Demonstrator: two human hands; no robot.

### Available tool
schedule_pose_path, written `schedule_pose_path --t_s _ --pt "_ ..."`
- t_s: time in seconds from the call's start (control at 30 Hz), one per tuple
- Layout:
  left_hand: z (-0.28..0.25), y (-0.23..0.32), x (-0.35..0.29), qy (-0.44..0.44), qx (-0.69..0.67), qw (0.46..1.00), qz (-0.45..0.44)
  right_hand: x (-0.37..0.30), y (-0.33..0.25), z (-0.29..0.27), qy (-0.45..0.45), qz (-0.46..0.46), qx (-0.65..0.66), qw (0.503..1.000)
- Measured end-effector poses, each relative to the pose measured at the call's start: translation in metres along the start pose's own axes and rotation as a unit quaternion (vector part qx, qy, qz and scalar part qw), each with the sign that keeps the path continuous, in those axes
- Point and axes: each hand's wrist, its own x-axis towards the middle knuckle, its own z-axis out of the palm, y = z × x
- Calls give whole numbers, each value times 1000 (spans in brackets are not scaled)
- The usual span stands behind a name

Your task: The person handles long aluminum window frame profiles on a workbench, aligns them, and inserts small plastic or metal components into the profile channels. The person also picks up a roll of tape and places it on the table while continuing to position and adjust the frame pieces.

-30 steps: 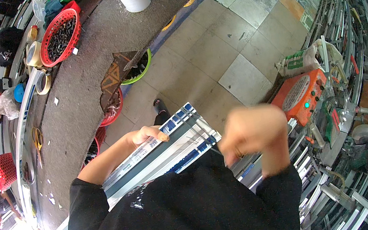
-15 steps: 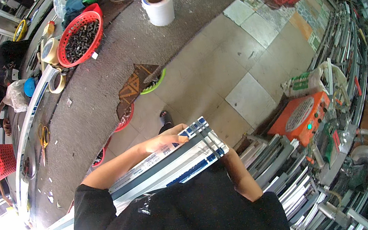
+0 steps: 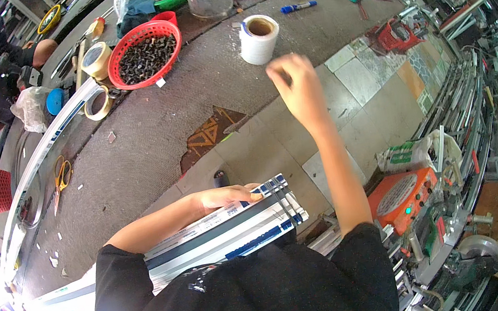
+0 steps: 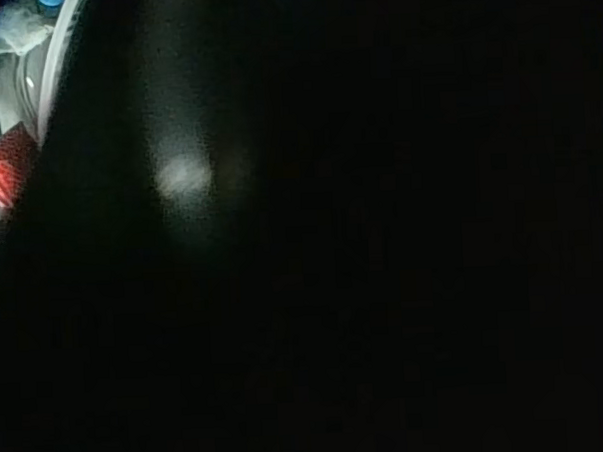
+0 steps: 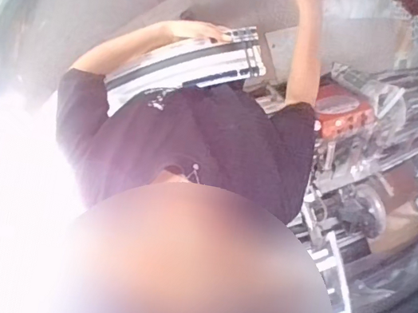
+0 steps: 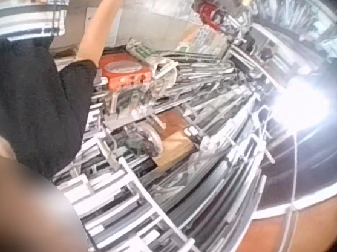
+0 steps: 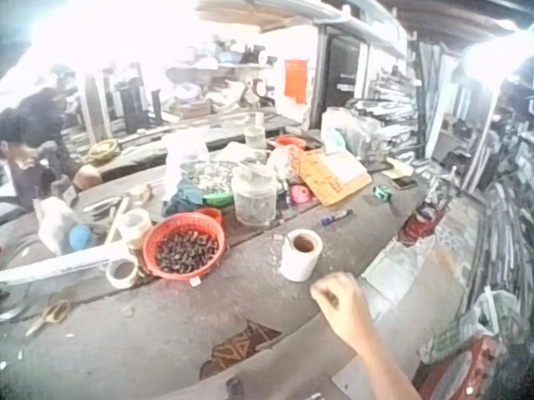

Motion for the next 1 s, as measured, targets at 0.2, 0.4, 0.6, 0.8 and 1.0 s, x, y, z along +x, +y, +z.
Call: schedule_pose_path --t_s 0.2,0.4,0.6,0.8,1.0 --pt "-13 11 -3 -28 -14 999 -22 109 -11 60 -18 -123 -288 950" --pt "-20 19 -8 -9 -19 1000 -12 120 19 72 -58 -226 -426 874" --pt "-25 25 -9 5 -7 1000 -27 113 57 31 89 -107 -212 967" --pt "-31 30 -10 10 21 999 -27 70 109 -20 92 72 -101 988" --pt "-38 30 -8 -12 -2 1000 -26 50 131 -39 55 169 -46 983"
